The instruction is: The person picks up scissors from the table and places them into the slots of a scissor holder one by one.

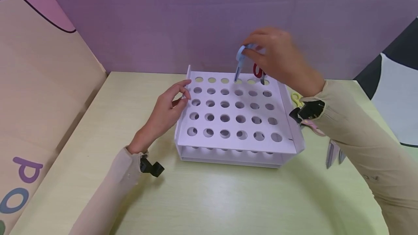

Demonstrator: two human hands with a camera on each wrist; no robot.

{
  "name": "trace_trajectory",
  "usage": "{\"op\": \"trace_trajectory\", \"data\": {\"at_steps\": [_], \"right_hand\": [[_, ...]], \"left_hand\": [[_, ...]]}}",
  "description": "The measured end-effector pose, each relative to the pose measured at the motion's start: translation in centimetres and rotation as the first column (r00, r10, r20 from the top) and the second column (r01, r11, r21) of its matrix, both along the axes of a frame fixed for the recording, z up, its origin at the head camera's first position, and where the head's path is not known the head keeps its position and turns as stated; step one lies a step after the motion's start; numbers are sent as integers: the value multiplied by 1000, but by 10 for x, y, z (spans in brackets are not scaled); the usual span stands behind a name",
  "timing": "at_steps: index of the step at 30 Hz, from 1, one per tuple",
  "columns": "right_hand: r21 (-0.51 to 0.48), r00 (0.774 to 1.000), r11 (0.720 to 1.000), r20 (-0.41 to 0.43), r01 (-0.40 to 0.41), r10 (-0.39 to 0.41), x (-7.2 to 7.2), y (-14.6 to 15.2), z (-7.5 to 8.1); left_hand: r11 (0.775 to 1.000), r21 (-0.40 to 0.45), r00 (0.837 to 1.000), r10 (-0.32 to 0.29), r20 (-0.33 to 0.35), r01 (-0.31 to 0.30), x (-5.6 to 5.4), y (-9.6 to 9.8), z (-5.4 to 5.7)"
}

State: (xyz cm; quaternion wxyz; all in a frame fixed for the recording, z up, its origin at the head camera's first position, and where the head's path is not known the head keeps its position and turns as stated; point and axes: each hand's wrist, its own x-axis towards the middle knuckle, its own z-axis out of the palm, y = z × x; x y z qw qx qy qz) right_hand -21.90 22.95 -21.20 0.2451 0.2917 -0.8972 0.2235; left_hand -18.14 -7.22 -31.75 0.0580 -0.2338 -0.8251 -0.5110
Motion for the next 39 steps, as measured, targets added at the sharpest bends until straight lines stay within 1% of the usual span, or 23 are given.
{"op": "trace_trajectory", "data": {"at_steps": [4, 9, 12, 16, 23, 25, 29, 30, 32, 35, 37, 39], "right_hand": [[34, 1000, 999, 18, 14, -14, -5, -5, 0], [80, 999, 996, 12, 41, -42, -12, -9, 0], [102, 999, 994, 9, 43, -44, -17, -9, 1], [122, 997, 991, 42, 61, -66, -19, -6, 4], [153, 981, 979, 118, 136, -155, -17, 0, 9], [180, 974, 972, 139, 153, -179, -18, 2, 8], [263, 952, 951, 213, 161, -220, -20, 1, 3], [287, 947, 946, 231, 154, -225, -21, 0, 2], [331, 929, 934, 285, 137, -238, -22, -4, 1], [403, 906, 911, 347, 87, -240, -24, -11, 2], [447, 899, 893, 366, 56, -240, -25, -17, 4], [486, 902, 874, 362, 30, -233, -26, -22, 4]], "left_hand": [[1000, 2, 1000, 1, -2, -1, -1, 1, -1], [1000, 3, 1000, 1, -2, -1, -2, 2, -1], [1000, 7, 1000, -2, -9, 2, -3, 4, -2], [1000, 16, 1000, -10, -13, 10, -4, 6, -4], [1000, 20, 1000, -5, -6, 5, -6, 9, -6], [1000, 20, 1000, -6, -7, 6, -7, 9, -6], [1000, 18, 1000, -7, -10, 7, -8, 9, -7], [1000, 16, 1000, -6, -13, 7, -8, 9, -7], [1000, 20, 1000, -9, -15, 9, -8, 8, -7], [1000, 18, 1000, -3, -21, 4, -7, 7, -7], [1000, 19, 1000, -1, -24, 1, -7, 6, -6], [1000, 16, 1000, 5, -25, -5, -7, 5, -6]]}}
